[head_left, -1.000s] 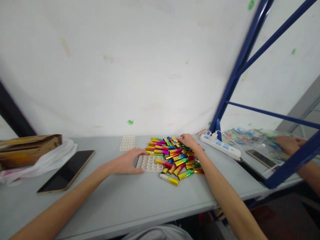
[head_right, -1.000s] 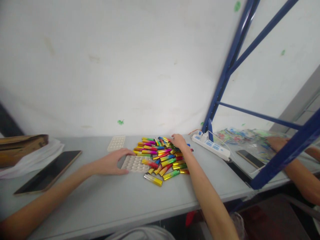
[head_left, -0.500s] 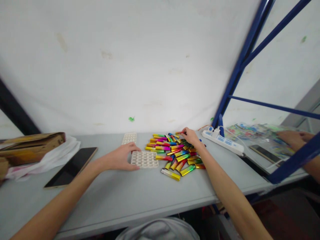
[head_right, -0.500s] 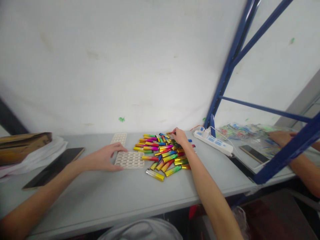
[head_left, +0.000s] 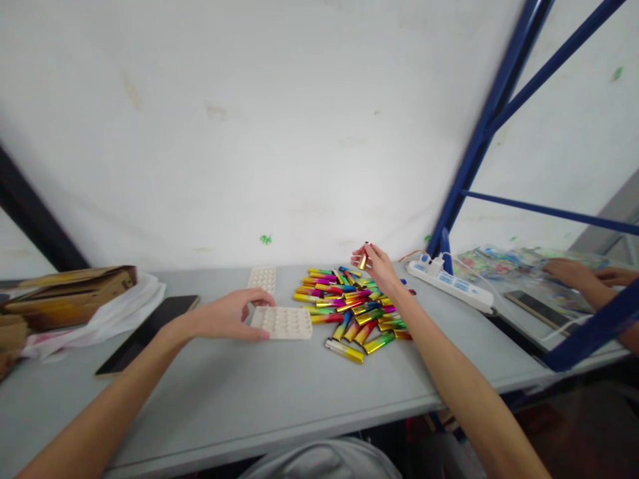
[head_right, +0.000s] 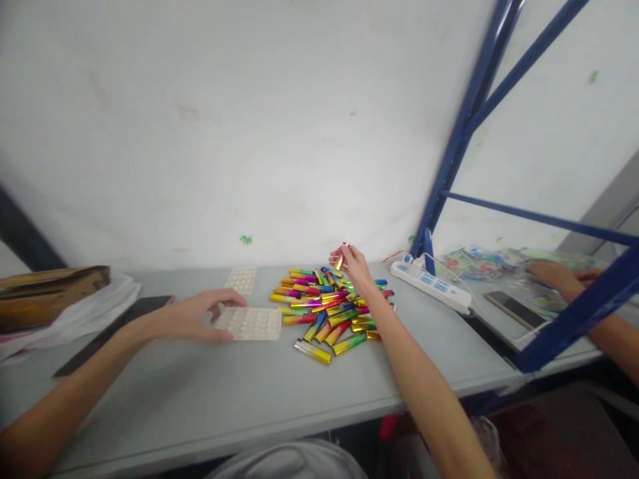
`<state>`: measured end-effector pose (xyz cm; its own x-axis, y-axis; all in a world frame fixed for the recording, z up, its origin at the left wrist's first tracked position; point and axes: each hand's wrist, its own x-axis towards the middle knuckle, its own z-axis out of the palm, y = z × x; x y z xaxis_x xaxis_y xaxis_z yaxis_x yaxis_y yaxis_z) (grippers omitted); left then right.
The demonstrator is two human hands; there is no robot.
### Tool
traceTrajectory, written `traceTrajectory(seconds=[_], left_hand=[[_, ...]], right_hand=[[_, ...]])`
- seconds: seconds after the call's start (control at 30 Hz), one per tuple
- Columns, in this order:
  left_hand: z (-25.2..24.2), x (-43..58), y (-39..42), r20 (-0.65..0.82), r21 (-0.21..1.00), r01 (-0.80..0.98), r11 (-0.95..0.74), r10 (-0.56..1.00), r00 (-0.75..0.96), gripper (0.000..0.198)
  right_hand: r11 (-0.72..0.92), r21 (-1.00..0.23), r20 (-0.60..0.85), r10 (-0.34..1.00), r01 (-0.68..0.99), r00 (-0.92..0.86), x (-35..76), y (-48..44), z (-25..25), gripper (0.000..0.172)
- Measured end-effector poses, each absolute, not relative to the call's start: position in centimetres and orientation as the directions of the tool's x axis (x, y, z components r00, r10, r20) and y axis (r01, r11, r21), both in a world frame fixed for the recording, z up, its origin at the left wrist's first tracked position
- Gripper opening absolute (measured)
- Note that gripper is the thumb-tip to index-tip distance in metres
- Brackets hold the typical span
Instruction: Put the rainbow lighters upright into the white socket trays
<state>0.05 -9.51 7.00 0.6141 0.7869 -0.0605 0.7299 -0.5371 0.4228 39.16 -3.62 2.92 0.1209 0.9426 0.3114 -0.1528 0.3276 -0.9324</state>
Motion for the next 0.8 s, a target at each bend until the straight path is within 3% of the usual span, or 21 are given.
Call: traceTrajectory(seconds=[0.2, 0.33, 0.57, 0.8], left_hand=[[5.6, 2.2, -10.6, -0.112, 0.327, 0.777, -0.538, 0.794, 0.598, 0.059], [3.7, 4.0, -10.6, 0.03, 0.345, 0.68, -0.647, 0.732, 0.681, 0.062], [0.5, 6.9, -11.0, 0.187, 0.368, 0.657, -0.658, 0.744, 0.641, 0.07], [0.0, 7.3, -10.9, 0.186, 0.307, 0.739, -0.6, 0.799, 0.572, 0.079]], right_hand=[[0.289, -0.938, 0.307, 0.949, -0.19, -0.072, 35.5, -5.8, 3.5, 0.052], [0.263, -0.959, 0.276, 0.952, -0.108, -0.129, 32.7, -7.2, 3.5, 0.052], [0.362, -0.918, 0.355, 0.932, 0.163, -0.07, 30.0, -8.7, 1.9, 0.056], [0.387, -0.844, 0.427, 0.904, 0.372, 0.027, 29.9, -8.6, 1.3, 0.044]])
